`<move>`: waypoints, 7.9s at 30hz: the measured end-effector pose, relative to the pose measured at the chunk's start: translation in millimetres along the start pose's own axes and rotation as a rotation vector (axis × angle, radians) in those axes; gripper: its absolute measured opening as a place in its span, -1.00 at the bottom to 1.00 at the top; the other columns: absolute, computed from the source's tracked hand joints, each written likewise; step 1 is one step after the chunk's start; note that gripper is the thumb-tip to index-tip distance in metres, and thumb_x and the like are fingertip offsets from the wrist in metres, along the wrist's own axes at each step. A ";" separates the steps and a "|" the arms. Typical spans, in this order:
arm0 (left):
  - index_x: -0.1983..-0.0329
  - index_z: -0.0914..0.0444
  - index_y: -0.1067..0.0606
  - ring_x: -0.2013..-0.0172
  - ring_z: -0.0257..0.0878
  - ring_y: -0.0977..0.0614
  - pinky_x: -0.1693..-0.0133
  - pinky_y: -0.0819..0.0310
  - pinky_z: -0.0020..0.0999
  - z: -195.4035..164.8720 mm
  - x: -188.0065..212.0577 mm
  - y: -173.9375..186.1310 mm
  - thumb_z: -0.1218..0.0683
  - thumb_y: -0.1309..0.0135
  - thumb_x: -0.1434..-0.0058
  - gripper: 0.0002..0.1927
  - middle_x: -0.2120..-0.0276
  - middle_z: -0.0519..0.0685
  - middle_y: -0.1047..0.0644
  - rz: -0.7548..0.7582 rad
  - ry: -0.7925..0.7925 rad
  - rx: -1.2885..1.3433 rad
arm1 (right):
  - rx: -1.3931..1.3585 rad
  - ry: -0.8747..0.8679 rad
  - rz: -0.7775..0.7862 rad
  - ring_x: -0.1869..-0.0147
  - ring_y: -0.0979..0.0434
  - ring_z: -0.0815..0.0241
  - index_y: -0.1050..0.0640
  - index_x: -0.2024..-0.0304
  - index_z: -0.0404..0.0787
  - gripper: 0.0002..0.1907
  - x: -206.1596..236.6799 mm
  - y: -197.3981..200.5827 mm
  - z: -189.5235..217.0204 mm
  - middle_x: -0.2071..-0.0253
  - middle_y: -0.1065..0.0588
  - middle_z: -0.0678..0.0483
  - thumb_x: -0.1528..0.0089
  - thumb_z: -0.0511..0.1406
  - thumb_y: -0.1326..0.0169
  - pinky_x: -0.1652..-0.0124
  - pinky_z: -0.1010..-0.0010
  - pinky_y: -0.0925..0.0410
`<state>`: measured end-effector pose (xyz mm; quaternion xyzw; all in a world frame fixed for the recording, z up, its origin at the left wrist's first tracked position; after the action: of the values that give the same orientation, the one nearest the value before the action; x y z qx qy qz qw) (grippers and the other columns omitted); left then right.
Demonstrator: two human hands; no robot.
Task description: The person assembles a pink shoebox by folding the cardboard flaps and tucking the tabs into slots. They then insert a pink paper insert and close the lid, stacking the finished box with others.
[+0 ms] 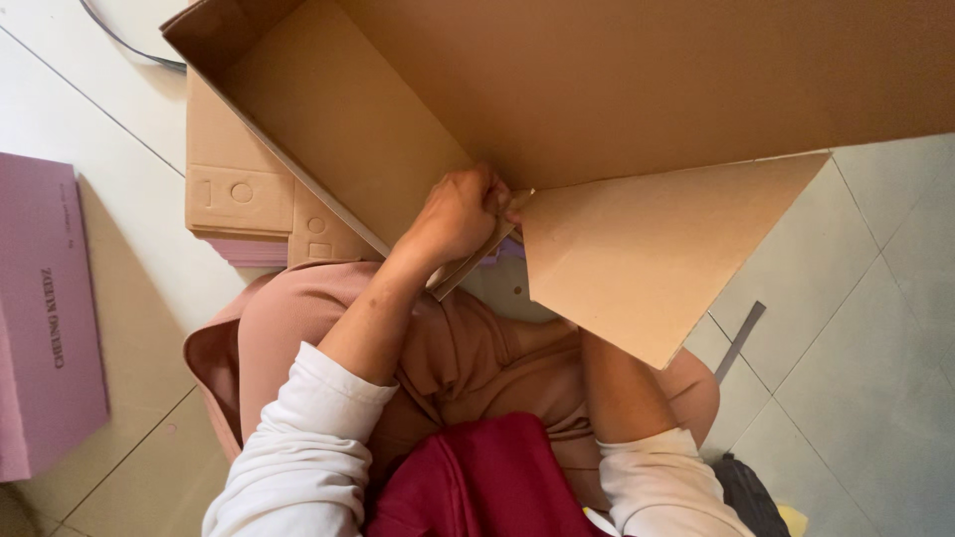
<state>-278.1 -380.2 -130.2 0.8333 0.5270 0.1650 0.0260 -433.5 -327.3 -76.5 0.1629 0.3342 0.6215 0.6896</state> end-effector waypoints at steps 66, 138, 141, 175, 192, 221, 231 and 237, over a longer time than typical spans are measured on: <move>0.40 0.27 -0.47 0.23 0.02 -0.58 0.19 -0.47 -0.12 -67.4 35.4 -3.0 0.22 -0.06 -0.13 -0.99 0.33 0.05 -0.50 -0.299 -0.533 -0.684 | -0.120 -0.188 0.145 0.01 -0.57 0.30 -0.57 0.04 -0.25 -0.74 -5.5 -10.5 -41.8 0.12 -0.59 0.13 -0.24 -0.37 -0.32 0.02 0.43 -0.48; 0.00 0.25 -0.62 0.28 0.01 -0.67 0.26 -0.53 -0.12 -64.1 29.8 -0.2 0.23 -0.02 -0.15 -0.65 0.30 0.07 -0.63 -0.279 -0.519 -0.477 | -0.062 -0.206 0.112 0.03 -0.52 0.11 -0.57 0.05 -0.25 -0.70 -6.1 -8.9 -48.7 0.12 -0.55 0.05 -0.29 -0.18 -0.21 0.04 0.19 -0.39; 0.00 0.24 -0.63 0.29 0.03 -0.67 0.27 -0.53 -0.12 -63.1 28.4 0.0 0.22 -0.03 -0.13 -0.64 0.32 0.09 -0.63 -0.260 -0.487 -0.473 | -0.092 -0.212 0.118 0.04 -0.51 0.13 -0.57 0.05 -0.25 -0.70 -8.6 -11.2 -42.4 0.12 -0.54 0.06 -0.31 -0.17 -0.20 0.05 0.20 -0.39; -0.02 0.17 -0.46 0.24 0.05 -0.63 0.22 -0.52 -0.06 -37.9 53.2 26.6 0.07 -0.07 -0.29 -0.75 0.27 0.10 -0.58 -0.223 -0.255 -0.339 | 0.423 0.349 -0.130 -0.52 -0.29 -0.23 -0.18 -0.38 -0.27 -0.50 -1.6 -26.0 57.4 -0.43 -0.23 -0.21 -0.43 -0.42 -0.02 -0.47 0.08 -0.27; -0.21 0.08 -0.20 0.10 0.02 -0.59 0.17 -0.49 -0.04 17.0 18.2 80.8 -0.02 -0.10 -0.30 -0.52 0.08 0.07 -0.51 -0.055 0.010 0.666 | 0.389 0.239 -0.031 -0.58 -0.24 -0.14 -0.31 -0.47 -0.06 -0.30 -3.5 -22.5 36.9 -0.53 -0.20 -0.08 -0.29 -0.60 0.12 -0.53 0.11 -0.19; -0.52 -0.06 0.23 -0.12 -0.04 -0.51 0.07 -0.43 0.00 -16.1 46.1 5.4 -0.18 -0.14 -0.32 -0.06 -0.23 0.02 -0.39 -0.206 0.143 0.779 | 0.594 0.086 -0.333 -0.29 -0.54 -0.12 -0.53 -0.22 0.01 -0.67 -7.6 98.8 144.6 -0.33 -0.42 -0.23 -0.40 -0.28 0.01 -0.28 0.26 -0.44; -0.69 -0.07 0.32 -0.02 -0.06 -0.38 0.08 -0.35 -0.08 -39.9 38.4 -10.4 -0.05 -0.18 -0.38 0.08 -0.27 0.11 -0.35 -0.118 0.027 0.782 | 0.654 0.172 -0.165 0.27 -0.68 -0.18 -0.48 0.01 -0.49 -0.74 1.7 16.9 133.7 -0.04 -0.45 -0.59 -0.28 -0.45 0.05 0.24 0.26 -0.56; -0.54 0.37 -0.07 -0.26 -0.07 -0.49 -0.21 -0.43 -0.28 -46.3 20.7 15.5 0.26 -0.20 -0.17 -0.10 -0.37 0.20 -0.39 -0.176 -0.044 0.698 | 0.194 0.187 0.013 0.25 -0.72 0.03 -0.66 0.13 -0.15 -0.83 11.4 1.8 100.5 -0.01 -0.60 -0.23 -0.33 -0.23 -0.14 0.23 0.34 -0.58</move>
<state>-270.5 -374.7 -78.0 0.7467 0.6206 -0.0459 -0.2348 -368.1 -296.8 -5.5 0.1724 0.4547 0.6031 0.6323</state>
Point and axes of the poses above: each hand's wrist, its own x-axis away from the middle knuckle, its own y-axis out of the back of the hand, z = x × y, the point moved 10 cm from there along -x, towards the middle knuckle
